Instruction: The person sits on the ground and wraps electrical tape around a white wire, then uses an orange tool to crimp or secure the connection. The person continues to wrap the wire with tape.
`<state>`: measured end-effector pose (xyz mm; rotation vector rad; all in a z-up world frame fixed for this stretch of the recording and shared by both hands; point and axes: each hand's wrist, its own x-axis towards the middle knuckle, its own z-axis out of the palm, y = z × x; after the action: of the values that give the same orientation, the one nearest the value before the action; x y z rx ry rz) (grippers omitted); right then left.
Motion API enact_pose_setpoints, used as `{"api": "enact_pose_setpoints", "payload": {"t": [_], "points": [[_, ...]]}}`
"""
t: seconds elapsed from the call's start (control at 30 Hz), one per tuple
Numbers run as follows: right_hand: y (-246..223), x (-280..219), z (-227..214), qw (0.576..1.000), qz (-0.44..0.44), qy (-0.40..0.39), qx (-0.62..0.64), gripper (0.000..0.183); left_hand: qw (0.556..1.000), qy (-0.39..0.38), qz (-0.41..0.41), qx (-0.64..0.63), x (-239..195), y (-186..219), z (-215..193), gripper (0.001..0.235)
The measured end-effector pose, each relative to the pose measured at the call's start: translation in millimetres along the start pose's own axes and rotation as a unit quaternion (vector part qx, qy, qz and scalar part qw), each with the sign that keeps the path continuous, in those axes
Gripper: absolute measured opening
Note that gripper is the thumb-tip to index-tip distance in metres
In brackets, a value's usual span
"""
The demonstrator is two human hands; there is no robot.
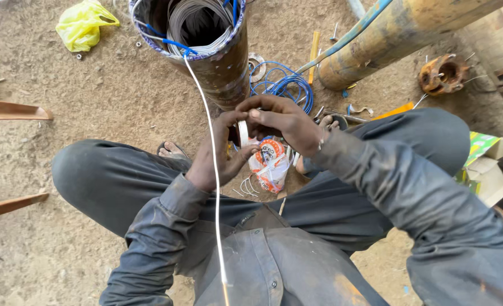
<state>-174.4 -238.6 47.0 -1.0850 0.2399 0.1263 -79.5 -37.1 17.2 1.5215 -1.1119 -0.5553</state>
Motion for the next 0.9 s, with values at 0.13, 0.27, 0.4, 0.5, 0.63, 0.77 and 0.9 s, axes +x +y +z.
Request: {"api": "enact_pose_setpoints", "payload": {"t": [0.13, 0.27, 0.4, 0.5, 0.63, 0.77, 0.9], "points": [[12, -24, 28, 0.984, -0.134, 0.066, -0.100, 0.042, 0.991, 0.088, -0.006, -0.106, -10, 15, 21, 0.052], [24, -25, 40, 0.999, 0.013, 0.030, 0.022, 0.054, 0.987, 0.140, 0.071, -0.046, -15, 29, 25, 0.051], [18, -31, 25, 0.997, -0.081, -0.012, -0.007, 0.055, 0.958, 0.187, 0.143, 0.162, -7, 41, 16, 0.054], [19, -30, 26, 0.994, -0.104, 0.010, -0.013, 0.045, 0.949, 0.193, 0.162, 0.191, -6, 54, 6, 0.063], [16, -28, 32, 0.989, -0.130, 0.046, 0.052, 0.038, 0.945, 0.237, 0.182, 0.135, -7, 70, 2, 0.049], [13, -30, 30, 0.989, -0.140, 0.055, -0.013, 0.037, 0.945, 0.241, 0.160, 0.148, -14, 76, 0, 0.030], [10, -30, 32, 0.980, -0.162, 0.058, -0.102, 0.035, 0.935, 0.221, 0.173, 0.219, -16, 84, -11, 0.025]]}}
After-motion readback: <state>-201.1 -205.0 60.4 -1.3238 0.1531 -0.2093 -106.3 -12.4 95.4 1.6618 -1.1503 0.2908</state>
